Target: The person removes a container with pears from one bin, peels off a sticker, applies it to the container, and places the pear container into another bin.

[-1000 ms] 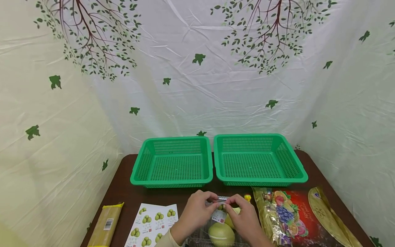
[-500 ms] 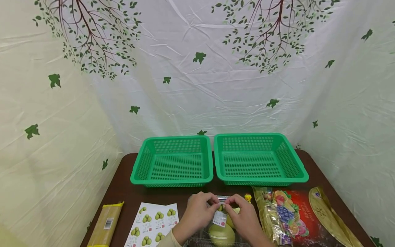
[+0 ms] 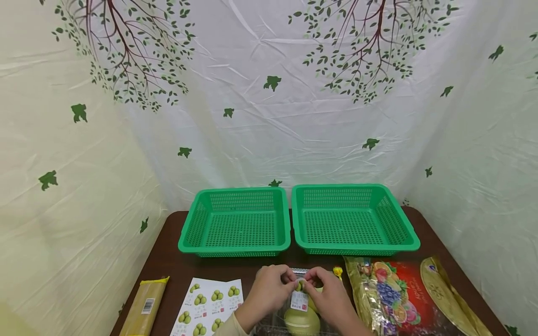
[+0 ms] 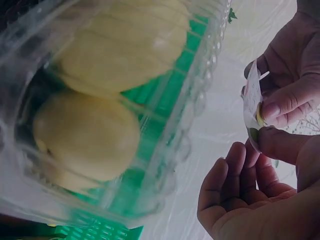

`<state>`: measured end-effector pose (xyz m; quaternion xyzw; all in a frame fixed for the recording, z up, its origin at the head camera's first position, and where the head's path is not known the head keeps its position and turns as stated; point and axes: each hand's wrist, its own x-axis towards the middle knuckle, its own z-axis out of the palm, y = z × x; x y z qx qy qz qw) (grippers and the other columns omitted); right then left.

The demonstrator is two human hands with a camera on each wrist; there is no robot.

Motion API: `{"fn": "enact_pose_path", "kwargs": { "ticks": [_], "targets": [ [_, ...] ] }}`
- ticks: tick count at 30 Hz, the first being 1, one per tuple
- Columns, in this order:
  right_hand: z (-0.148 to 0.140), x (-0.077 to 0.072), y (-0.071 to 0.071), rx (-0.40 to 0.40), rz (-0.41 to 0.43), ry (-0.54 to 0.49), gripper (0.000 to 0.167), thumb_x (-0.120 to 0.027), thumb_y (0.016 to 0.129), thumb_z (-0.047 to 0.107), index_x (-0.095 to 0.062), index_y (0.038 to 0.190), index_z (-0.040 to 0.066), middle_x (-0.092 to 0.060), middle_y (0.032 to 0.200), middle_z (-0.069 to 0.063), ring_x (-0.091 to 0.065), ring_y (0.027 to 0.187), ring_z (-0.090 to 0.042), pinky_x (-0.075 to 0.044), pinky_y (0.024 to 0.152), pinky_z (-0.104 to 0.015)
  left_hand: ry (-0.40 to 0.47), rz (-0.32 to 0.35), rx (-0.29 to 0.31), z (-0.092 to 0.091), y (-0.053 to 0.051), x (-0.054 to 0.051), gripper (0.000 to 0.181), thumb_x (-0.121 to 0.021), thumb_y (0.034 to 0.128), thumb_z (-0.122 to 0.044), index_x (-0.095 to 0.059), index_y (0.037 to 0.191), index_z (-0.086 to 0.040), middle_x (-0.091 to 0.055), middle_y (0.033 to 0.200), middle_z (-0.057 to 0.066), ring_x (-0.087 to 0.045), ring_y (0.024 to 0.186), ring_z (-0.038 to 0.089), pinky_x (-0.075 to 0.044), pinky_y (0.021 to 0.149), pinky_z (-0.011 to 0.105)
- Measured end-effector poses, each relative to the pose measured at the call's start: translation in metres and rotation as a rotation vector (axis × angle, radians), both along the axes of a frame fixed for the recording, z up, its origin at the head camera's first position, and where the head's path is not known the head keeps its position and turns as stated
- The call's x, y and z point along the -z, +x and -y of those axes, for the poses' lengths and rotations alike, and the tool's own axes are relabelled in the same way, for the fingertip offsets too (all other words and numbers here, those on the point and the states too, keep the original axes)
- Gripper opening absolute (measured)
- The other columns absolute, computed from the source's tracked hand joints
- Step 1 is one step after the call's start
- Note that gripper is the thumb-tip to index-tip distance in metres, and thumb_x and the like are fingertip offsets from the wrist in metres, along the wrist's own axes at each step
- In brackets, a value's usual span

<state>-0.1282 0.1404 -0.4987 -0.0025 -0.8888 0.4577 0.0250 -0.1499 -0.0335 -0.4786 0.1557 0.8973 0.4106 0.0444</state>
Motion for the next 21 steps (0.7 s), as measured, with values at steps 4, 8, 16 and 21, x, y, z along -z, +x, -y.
{"fn": "enact_pose_path", "kwargs": {
  "ticks": [4,8,16,21],
  "targets": [
    [0.000,0.001,-0.002,-0.017,0.005,0.015,0.011,-0.076,0.094,0.007,-0.068,0.094,0.013,-0.064,0.084,0.005,-0.057,0.078,-0.008,-0.048,0.069,-0.026,-0.015,0.012,0.008,0.000,-0.003,0.004,0.015,-0.081,0.0914,-0.014,-0.073,0.080,-0.020,-0.065,0.069,-0.014,-0.052,0.067,0.001,-0.049,0.069,0.028],
    [0.001,0.001,-0.006,-0.034,-0.001,0.044,0.012,-0.075,0.093,0.004,-0.068,0.094,0.013,-0.063,0.082,0.005,-0.057,0.077,-0.008,-0.049,0.068,-0.025,-0.025,0.002,0.011,0.000,-0.006,0.008,0.016,-0.081,0.0900,-0.013,-0.073,0.078,-0.019,-0.065,0.068,-0.013,-0.052,0.065,0.000,-0.045,0.064,0.023],
    [0.005,0.011,-0.015,-0.055,0.010,0.074,0.013,-0.075,0.090,0.000,-0.068,0.088,0.011,-0.062,0.075,0.005,-0.054,0.069,-0.007,-0.046,0.061,-0.022,-0.086,0.005,0.014,0.000,-0.014,0.016,0.019,-0.083,0.0874,-0.013,-0.072,0.073,-0.018,-0.063,0.065,-0.012,-0.051,0.065,0.003,-0.043,0.066,0.024],
    [0.005,0.017,-0.018,-0.065,0.001,0.116,0.015,-0.076,0.088,0.000,-0.067,0.086,0.012,-0.061,0.073,0.006,-0.054,0.066,-0.006,-0.046,0.059,-0.021,-0.143,0.006,0.016,-0.002,-0.020,0.024,0.020,-0.084,0.0860,-0.015,-0.072,0.071,-0.020,-0.063,0.063,-0.013,-0.053,0.066,0.005,-0.045,0.069,0.026]
  ]
}}
